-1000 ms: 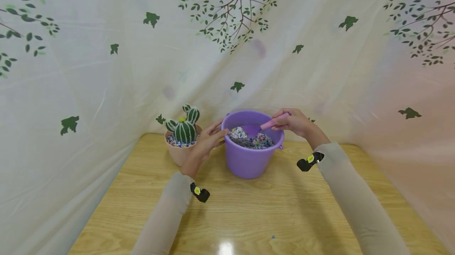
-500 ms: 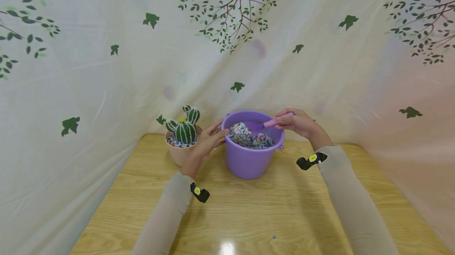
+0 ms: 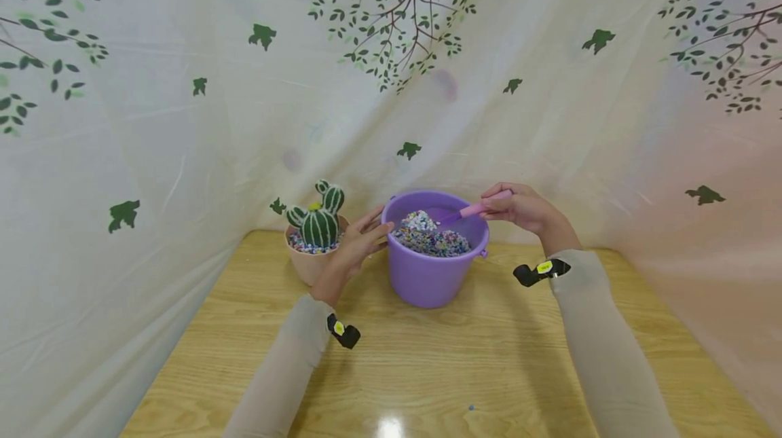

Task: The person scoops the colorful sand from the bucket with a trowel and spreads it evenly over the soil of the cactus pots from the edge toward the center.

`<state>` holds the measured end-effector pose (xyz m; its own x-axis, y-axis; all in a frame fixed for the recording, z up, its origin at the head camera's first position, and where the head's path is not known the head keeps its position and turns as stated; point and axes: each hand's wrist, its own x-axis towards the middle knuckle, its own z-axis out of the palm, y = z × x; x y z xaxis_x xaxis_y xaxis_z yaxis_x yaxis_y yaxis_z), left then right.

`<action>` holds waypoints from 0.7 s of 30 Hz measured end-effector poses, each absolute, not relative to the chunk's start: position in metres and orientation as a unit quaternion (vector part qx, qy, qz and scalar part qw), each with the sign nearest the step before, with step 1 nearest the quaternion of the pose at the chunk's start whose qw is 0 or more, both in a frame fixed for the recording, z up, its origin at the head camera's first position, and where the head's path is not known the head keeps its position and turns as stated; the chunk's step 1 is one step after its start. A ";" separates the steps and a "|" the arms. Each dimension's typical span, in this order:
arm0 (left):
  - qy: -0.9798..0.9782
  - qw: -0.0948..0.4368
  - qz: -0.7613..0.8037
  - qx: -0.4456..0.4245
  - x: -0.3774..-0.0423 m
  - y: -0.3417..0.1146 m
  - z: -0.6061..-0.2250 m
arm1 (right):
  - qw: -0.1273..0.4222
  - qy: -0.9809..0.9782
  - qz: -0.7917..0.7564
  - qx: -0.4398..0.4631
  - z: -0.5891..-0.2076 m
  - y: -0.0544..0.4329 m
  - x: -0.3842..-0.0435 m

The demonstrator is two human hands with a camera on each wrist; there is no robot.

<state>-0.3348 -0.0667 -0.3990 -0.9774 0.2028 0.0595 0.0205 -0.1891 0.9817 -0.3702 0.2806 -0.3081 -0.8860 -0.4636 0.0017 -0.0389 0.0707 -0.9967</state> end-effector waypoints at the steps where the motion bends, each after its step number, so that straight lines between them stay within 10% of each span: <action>1: 0.634 0.058 0.766 0.087 -0.334 -0.067 -0.399 | 0.164 0.715 -0.657 -0.177 -0.307 0.281 -0.370; 21: 0.700 -0.143 0.691 0.108 -0.294 -0.103 -0.373 | 0.189 0.709 -0.637 -0.235 -0.294 0.248 -0.374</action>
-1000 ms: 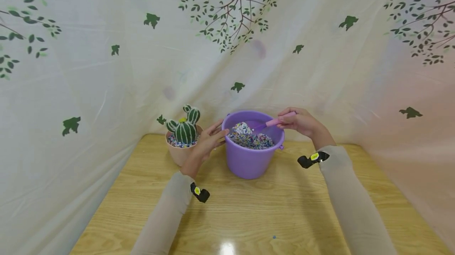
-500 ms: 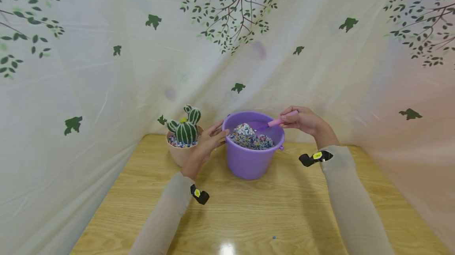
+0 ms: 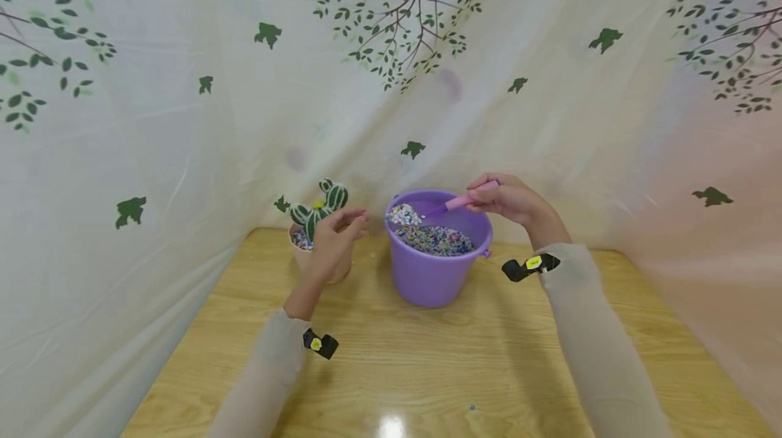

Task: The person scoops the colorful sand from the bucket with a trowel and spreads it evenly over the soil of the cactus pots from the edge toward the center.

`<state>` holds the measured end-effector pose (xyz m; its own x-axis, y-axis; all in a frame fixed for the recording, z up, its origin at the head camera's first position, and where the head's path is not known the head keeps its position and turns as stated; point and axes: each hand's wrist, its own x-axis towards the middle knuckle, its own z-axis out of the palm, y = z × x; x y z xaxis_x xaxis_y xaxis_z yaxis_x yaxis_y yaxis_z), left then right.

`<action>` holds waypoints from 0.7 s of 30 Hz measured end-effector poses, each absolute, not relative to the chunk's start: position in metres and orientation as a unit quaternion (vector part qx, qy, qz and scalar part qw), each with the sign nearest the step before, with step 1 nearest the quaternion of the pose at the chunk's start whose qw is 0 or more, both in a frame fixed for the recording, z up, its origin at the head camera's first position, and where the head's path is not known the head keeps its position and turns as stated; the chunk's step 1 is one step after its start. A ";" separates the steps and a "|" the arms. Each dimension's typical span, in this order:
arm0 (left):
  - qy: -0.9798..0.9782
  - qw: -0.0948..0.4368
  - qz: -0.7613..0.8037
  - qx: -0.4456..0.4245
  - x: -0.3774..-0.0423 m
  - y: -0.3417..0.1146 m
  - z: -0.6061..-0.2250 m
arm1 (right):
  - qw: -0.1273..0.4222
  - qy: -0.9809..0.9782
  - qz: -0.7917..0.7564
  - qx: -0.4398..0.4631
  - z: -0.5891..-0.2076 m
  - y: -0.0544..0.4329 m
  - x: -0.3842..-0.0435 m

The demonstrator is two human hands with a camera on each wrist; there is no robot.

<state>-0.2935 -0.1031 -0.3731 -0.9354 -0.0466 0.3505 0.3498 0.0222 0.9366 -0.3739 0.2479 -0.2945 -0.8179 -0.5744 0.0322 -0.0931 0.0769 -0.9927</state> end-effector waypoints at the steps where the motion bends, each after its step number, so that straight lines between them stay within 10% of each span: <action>1: -0.692 0.159 -0.696 -0.107 -0.292 -0.109 -0.372 | 0.187 0.710 -0.638 -0.234 -0.294 0.244 -0.375; 13: -0.602 0.355 -0.711 0.075 -0.287 -0.163 -0.371 | 0.202 0.690 -0.666 -0.197 -0.292 0.196 -0.385; 21: -0.652 0.260 -0.689 0.182 -0.288 -0.179 -0.394 | 0.178 0.693 -0.670 -0.199 -0.300 0.176 -0.389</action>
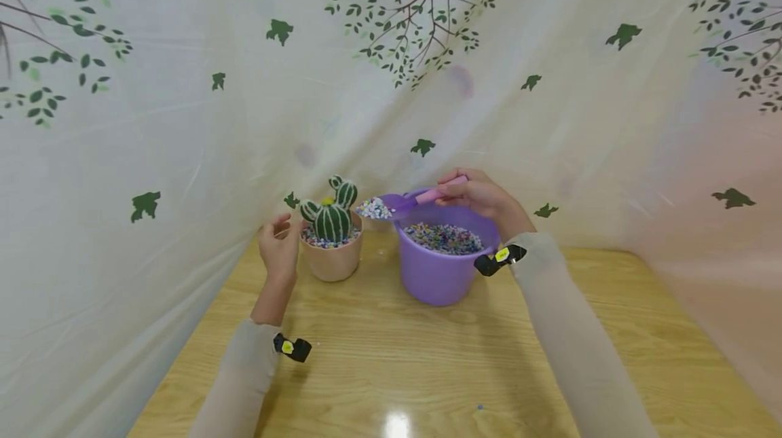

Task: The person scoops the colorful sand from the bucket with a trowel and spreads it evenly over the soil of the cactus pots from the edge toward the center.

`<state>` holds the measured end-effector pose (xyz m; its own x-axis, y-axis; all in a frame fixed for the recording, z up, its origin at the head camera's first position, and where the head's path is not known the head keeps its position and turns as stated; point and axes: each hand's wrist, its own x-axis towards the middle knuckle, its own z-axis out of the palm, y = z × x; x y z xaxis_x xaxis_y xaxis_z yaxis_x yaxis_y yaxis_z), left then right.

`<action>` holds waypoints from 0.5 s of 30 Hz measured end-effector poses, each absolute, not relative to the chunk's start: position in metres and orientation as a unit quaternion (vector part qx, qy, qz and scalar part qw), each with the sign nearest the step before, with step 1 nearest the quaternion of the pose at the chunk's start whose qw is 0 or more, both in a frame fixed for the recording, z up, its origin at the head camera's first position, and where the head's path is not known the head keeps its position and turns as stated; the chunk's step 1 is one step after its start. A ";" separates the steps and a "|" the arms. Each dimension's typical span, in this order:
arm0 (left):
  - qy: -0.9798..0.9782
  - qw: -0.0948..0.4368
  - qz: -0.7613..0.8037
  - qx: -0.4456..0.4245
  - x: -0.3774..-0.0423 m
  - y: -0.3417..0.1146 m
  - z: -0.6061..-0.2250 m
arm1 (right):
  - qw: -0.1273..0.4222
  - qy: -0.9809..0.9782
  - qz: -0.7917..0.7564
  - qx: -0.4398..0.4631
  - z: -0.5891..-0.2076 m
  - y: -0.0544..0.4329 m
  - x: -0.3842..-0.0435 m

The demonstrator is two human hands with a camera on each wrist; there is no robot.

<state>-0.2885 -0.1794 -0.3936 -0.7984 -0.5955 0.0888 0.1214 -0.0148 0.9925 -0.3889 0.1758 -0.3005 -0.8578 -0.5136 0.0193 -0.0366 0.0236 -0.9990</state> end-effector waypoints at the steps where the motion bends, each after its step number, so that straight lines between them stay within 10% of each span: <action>1: -0.661 0.237 -0.688 0.185 -0.288 -0.181 -0.396 | 0.176 0.693 -0.669 -0.201 -0.302 0.175 -0.390; 7: -0.680 0.118 -0.704 0.168 -0.287 -0.187 -0.407 | 0.186 0.678 -0.672 -0.233 -0.310 0.173 -0.393; 15: -0.683 0.095 -0.705 0.165 -0.289 -0.192 -0.411 | 0.193 0.692 -0.661 -0.216 -0.310 0.164 -0.396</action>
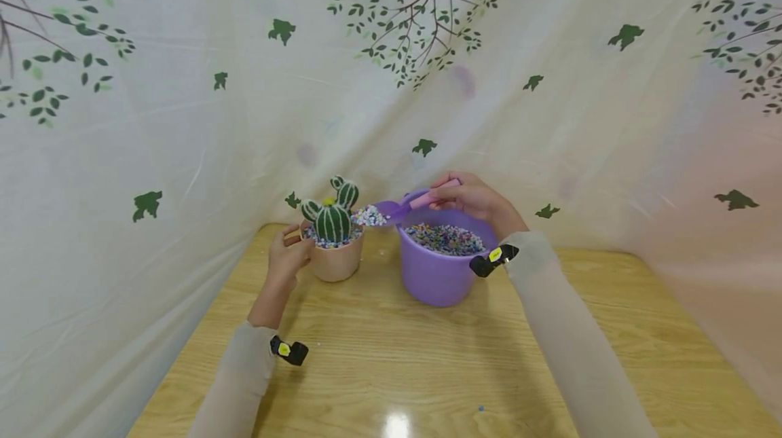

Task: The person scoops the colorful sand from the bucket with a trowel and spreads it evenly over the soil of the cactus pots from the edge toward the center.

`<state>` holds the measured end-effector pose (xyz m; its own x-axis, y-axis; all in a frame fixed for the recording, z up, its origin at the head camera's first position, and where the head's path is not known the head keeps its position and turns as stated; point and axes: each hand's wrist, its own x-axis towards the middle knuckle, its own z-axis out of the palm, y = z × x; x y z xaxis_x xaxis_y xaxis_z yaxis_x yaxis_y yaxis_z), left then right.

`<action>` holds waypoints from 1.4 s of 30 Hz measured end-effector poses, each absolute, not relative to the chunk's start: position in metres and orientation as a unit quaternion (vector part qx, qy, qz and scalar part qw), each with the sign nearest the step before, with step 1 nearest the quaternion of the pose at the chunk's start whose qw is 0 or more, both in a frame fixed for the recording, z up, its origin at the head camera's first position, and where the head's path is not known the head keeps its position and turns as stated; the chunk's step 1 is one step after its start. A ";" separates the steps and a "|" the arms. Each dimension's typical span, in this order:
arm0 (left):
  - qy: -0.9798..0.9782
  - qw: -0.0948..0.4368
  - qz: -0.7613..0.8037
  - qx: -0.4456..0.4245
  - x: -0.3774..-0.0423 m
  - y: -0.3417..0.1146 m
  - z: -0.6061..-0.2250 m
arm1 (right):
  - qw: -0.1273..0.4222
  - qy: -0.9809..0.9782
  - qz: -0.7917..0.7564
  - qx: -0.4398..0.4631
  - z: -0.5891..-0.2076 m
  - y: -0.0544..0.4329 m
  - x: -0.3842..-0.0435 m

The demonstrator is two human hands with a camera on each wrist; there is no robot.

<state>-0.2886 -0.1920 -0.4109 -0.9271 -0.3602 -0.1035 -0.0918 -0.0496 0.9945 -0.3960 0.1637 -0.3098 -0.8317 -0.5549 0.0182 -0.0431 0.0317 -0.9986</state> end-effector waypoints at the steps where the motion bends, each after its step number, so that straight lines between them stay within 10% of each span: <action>1: -0.682 0.092 -0.707 0.164 -0.289 -0.193 -0.411 | 0.195 0.693 -0.660 -0.214 -0.309 0.163 -0.396; 42: -0.708 -0.001 -0.703 0.066 -0.314 -0.234 -0.419 | 0.238 0.698 -0.649 -0.185 -0.303 0.133 -0.404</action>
